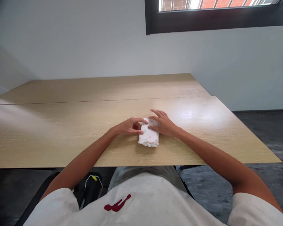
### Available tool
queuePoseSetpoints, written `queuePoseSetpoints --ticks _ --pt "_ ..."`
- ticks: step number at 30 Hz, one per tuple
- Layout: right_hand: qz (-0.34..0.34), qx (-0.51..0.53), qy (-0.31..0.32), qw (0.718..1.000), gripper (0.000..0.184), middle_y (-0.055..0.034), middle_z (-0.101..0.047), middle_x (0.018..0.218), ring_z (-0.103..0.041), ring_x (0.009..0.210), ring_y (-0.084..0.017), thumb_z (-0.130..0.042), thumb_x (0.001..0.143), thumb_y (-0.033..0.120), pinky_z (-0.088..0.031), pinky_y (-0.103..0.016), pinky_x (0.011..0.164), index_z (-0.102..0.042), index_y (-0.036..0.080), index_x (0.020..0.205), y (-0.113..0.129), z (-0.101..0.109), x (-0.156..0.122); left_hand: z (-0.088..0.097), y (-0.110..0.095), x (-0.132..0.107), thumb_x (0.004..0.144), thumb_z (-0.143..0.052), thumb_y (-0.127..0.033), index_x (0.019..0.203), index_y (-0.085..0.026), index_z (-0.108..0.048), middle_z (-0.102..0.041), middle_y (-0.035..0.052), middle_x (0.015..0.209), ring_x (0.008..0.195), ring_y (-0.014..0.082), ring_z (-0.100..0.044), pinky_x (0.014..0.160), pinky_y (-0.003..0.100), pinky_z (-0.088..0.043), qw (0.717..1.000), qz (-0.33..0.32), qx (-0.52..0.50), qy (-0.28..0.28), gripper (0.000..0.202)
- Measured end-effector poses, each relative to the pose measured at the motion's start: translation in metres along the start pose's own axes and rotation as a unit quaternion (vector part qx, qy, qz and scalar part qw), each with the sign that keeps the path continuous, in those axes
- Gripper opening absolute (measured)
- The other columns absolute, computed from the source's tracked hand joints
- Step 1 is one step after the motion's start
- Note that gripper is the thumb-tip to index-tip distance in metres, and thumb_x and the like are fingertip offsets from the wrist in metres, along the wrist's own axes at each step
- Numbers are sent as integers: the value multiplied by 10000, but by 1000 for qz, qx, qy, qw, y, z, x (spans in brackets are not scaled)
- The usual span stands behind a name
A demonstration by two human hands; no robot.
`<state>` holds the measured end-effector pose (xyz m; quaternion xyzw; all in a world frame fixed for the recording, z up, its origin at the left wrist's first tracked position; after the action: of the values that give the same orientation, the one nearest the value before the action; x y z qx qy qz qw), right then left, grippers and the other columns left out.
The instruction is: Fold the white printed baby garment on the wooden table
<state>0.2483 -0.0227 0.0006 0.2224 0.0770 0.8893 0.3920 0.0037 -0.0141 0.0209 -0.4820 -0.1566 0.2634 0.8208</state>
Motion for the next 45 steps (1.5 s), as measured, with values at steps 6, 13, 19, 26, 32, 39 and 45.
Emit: queuePoseSetpoints --ticks 6,13,19,26,32,39,45 --pt "45 42 -173 983 152 -103 -634 1104 -596 1031 -269 -550 925 311 -453 -501 932 -687 244 921 9 6 0 5 9 2 675 -810 -549 1174 -175 -662 -596 -4 754 665 129 -528 632 257 -438 995 40 52 -79 641" --pt "70 178 -59 980 259 -56 -647 757 -573 697 -184 -522 939 394 -469 -353 702 -662 218 811 24 14 0 -11 3 4 879 -598 -568 1322 -191 -590 -436 176 1435 1256 332 -480 1043 483 -404 944 -14 271 -186 581" --pt "134 118 15 984 283 -74 -699 914 -629 837 -214 -668 834 469 -442 -402 865 -666 205 935 21 16 3 -14 0 9 998 -429 -337 1315 -239 -618 -565 100 1409 1379 279 -433 1160 483 -273 940 -115 305 -103 382" --pt "129 77 51 987 292 -93 -712 1083 -636 1046 -272 -670 802 311 -444 -445 934 -690 219 1078 6 25 5 6 14 4 823 -696 -317 1192 -236 -698 -672 91 1202 1124 247 -588 1023 396 -436 936 -141 302 -113 377" --pt "126 113 -62 984 229 -43 -742 976 -666 953 -229 -555 826 134 -493 -408 864 -717 230 955 -5 18 5 -1 18 7 828 -727 -343 992 -223 -742 -679 58 969 872 194 -635 857 348 -472 907 -114 370 -164 203" --pt "186 -29 -69 980 100 -46 -723 903 -628 835 -203 -612 920 269 -426 -363 784 -685 202 909 9 13 2 -7 18 9 838 -718 -302 901 -203 -718 -632 30 867 786 169 -590 772 301 -459 891 -130 395 -182 117" --pt "206 -85 -54 973 106 -42 -713 923 -598 825 -186 -564 927 194 -383 -336 772 -665 190 894 12 12 3 -7 19 11 894 -637 -335 806 -185 -684 -597 27 811 737 157 -549 682 274 -428 899 -139 392 -137 180"
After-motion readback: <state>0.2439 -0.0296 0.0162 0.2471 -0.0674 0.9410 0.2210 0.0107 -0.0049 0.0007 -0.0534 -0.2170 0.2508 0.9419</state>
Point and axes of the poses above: each hand's wrist, its own x-axis towards the middle knuckle, its own z-axis out of the back of the hand, y = z × x, the point moved 1 cm from there along x, towards the middle knuckle
